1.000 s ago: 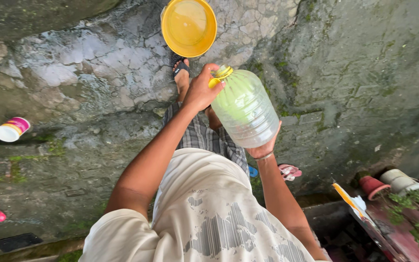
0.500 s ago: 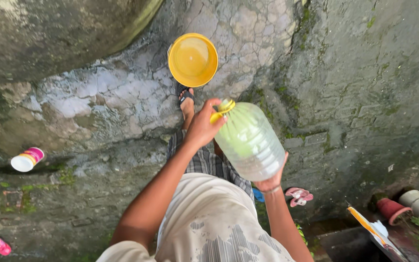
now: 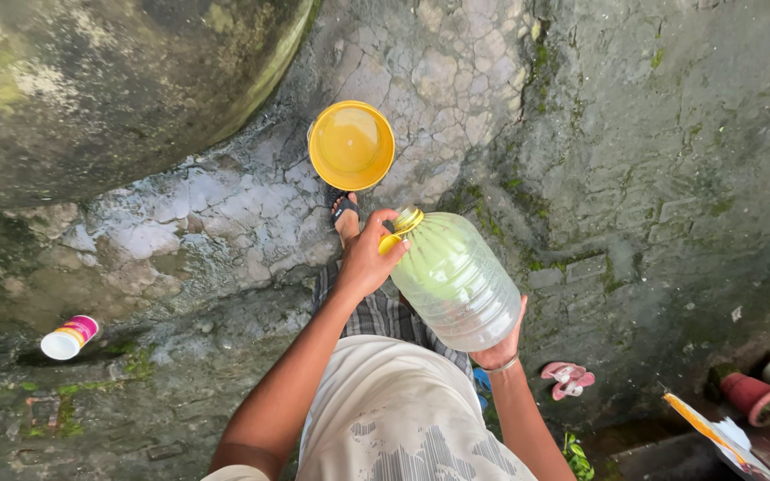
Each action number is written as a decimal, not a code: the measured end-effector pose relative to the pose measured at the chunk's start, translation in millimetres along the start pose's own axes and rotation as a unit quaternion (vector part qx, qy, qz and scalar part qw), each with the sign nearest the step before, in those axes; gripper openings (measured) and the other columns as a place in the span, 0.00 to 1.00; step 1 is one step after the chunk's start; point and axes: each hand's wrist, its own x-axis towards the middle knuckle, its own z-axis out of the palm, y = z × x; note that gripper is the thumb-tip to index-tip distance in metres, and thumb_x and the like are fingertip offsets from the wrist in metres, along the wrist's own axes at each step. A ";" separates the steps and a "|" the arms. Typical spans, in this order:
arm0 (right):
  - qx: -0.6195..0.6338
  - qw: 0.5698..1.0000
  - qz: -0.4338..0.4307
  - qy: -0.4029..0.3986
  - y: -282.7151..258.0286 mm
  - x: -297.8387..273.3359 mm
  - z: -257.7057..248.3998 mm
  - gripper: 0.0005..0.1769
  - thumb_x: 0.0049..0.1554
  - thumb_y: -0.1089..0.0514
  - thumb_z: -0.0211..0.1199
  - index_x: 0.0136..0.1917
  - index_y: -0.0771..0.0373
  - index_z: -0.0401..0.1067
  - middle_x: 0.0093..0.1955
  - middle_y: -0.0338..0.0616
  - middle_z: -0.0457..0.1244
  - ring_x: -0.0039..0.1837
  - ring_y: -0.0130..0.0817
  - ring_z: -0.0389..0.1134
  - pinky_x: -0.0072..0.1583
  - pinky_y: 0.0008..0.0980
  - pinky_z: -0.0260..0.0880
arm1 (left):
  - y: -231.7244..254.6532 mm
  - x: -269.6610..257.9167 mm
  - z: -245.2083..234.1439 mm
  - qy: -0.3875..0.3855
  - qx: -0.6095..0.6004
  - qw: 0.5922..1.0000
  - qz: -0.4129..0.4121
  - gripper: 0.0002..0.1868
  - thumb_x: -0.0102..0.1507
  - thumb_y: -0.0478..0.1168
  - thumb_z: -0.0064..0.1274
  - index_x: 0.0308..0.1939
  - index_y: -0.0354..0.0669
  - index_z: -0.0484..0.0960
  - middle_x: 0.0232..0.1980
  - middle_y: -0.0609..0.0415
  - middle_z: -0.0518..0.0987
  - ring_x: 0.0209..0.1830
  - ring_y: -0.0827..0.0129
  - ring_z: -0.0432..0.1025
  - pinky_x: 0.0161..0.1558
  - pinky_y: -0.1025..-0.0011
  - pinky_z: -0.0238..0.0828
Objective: The person carries a large plastic jug of green liquid, pours a portion into a yellow bucket, fills the bucket with water from an outdoor tap, and then uses a mop to scrub the wet stone floor in an outdoor area.
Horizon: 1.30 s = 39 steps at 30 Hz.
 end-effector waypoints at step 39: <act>-0.046 0.997 0.064 0.005 8.6 -33.3 51.4 0.55 0.54 0.12 0.29 0.78 0.48 0.58 0.75 0.45 0.57 0.71 0.48 0.60 0.69 0.60 0.59 | -19.3 19.1 -17.9 -0.086 -0.156 0.975 -0.130 0.24 0.63 0.43 0.60 0.61 0.44 0.73 0.49 0.47 0.79 0.44 0.67 0.78 0.40 0.69 0.82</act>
